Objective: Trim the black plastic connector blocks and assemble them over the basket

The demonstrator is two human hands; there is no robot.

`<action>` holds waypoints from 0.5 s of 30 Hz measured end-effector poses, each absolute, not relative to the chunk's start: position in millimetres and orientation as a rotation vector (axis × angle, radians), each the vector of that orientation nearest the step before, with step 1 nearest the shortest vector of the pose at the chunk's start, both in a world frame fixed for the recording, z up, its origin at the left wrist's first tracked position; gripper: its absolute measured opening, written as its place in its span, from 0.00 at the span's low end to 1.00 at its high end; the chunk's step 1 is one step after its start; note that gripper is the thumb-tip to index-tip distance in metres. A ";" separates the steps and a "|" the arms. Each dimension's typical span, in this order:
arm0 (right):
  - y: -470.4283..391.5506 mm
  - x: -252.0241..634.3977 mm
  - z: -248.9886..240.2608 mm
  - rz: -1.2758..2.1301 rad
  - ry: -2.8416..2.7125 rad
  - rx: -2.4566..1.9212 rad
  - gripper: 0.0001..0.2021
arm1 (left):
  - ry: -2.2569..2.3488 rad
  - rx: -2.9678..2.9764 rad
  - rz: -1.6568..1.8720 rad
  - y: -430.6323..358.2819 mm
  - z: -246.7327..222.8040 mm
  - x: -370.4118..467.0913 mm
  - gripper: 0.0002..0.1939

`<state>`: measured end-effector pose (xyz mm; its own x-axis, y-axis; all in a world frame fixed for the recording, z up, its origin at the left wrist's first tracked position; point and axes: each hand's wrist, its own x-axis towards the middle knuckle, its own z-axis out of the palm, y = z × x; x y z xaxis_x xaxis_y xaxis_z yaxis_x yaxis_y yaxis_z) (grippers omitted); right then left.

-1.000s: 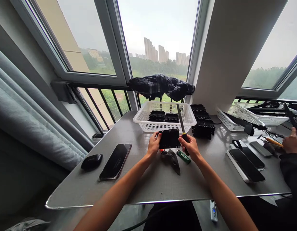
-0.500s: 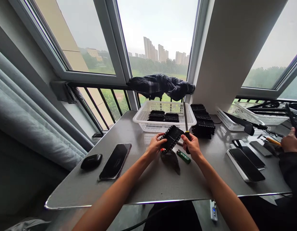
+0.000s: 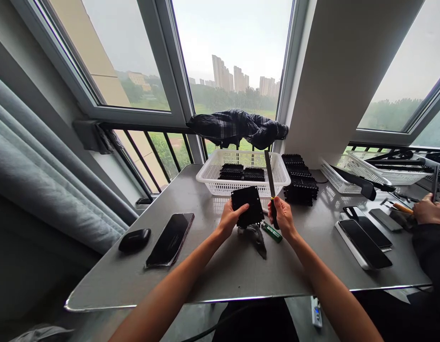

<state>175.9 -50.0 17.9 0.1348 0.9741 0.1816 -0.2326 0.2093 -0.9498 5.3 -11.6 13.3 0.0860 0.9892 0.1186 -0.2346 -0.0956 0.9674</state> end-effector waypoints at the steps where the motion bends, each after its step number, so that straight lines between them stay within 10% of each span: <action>1: -50.1 176.0 17.9 1.071 -1.052 -0.941 0.28 | 0.941 1.160 1.357 -10.1 13.0 4.1 0.25; 15: -66.0 165.2 19.7 1.148 -1.633 -1.048 0.24 | 1.080 1.407 1.560 -11.1 18.0 -1.3 0.11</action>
